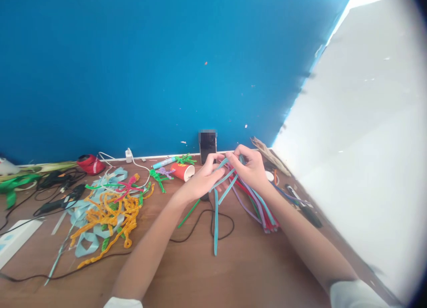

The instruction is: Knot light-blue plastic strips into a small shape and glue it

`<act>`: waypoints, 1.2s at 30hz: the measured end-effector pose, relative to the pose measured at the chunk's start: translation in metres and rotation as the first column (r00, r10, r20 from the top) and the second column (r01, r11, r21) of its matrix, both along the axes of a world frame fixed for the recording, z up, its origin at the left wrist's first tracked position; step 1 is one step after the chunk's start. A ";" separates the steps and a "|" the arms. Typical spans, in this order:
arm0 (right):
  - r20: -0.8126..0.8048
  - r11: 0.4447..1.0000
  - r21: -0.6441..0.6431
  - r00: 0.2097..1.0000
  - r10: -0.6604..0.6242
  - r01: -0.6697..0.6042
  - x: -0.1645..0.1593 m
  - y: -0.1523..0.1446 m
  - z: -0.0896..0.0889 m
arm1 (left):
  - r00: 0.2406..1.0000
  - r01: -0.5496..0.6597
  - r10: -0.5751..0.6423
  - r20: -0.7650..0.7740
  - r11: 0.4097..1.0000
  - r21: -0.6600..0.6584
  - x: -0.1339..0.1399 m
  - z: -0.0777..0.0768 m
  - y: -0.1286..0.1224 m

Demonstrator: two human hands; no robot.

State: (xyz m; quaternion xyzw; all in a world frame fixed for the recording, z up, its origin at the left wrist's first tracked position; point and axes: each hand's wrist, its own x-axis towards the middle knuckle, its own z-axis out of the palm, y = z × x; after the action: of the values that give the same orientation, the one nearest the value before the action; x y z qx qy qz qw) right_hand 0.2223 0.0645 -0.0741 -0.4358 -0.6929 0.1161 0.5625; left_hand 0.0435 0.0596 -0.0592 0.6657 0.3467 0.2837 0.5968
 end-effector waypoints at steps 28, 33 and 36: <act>0.087 0.992 0.118 0.994 -0.062 0.051 0.002 0.001 -0.004 | 0.950 0.142 -0.059 -0.306 0.956 0.257 0.006 -0.025 0.007; 0.085 0.999 0.044 0.996 -0.013 0.009 0.008 0.003 -0.001 | 0.976 0.064 0.004 -0.216 0.949 0.309 0.008 -0.021 0.003; 0.060 0.991 -0.073 0.991 0.118 -0.113 0.012 0.001 0.007 | 0.978 -0.019 0.090 -0.189 0.936 0.350 0.007 -0.017 0.001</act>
State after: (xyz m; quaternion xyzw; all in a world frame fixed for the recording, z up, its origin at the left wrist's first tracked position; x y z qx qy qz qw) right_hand 0.2347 0.0652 -0.0669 -0.4178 -0.7303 0.1586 0.5167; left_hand 0.0507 0.0606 -0.0758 0.7757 0.3685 0.2878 0.4239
